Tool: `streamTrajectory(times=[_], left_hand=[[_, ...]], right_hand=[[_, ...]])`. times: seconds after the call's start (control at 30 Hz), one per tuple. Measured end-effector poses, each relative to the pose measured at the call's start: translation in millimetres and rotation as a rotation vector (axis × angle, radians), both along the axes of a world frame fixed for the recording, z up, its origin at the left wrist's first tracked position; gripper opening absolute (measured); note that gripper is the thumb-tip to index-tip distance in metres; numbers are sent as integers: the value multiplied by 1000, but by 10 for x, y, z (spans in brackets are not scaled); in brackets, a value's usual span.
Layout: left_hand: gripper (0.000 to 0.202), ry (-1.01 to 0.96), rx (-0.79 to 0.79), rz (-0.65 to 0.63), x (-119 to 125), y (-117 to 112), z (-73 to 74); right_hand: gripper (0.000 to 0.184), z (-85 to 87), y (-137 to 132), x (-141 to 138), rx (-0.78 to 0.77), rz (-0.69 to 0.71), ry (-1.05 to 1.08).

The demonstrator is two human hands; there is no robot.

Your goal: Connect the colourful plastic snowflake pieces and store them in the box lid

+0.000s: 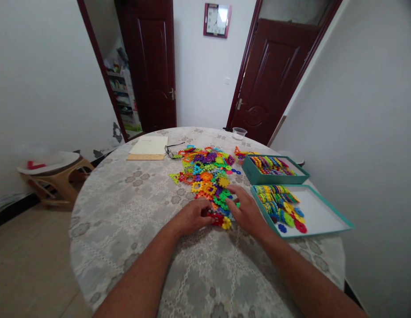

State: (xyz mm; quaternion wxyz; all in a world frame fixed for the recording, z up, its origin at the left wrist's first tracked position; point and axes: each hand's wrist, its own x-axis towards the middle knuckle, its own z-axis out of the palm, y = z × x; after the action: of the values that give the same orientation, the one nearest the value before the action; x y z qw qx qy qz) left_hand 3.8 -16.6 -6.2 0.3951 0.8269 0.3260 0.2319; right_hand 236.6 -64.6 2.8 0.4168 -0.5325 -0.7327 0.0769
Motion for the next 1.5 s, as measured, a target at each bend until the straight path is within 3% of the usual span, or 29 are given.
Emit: streamTrajectory(times=[0.17, 0.33, 0.43, 0.6, 0.7, 0.8, 0.87, 1.03, 1.27, 1.5], left_hand=[[11, 21, -59, 4, 3, -20, 12], [11, 15, -61, -19, -5, -14, 1], [13, 36, -49, -9, -8, -10, -2], [16, 45, -60, -18, -7, -9, -13], [16, 37, -53, -22, -8, -11, -20], [13, 41, -38, -15, -10, -10, -30], [12, 41, -31, -20, -9, -6, -35], [11, 41, -43, -26, -4, -8, -25], [10, 30, -48, -40, -7, -26, 3], [12, 9, -78, -6, 9, -20, 19]], right_hand=[[56, 16, 589, 79, 13, -117, -232], [64, -39, 1000, -55, -218, -280, -418], [53, -68, 1065, -110, -326, -312, -449], [29, -80, 872, -14, -308, -334, -376], [26, -66, 634, 104, -300, -283, -91], [31, -59, 396, 191, -426, -182, 268], [32, -70, 273, 221, -482, -161, 391], [32, -127, 101, 232, -412, -221, 304], [29, -70, 10, 252, -390, -161, 448], [40, 2, -78, 235, -463, -7, 350]])
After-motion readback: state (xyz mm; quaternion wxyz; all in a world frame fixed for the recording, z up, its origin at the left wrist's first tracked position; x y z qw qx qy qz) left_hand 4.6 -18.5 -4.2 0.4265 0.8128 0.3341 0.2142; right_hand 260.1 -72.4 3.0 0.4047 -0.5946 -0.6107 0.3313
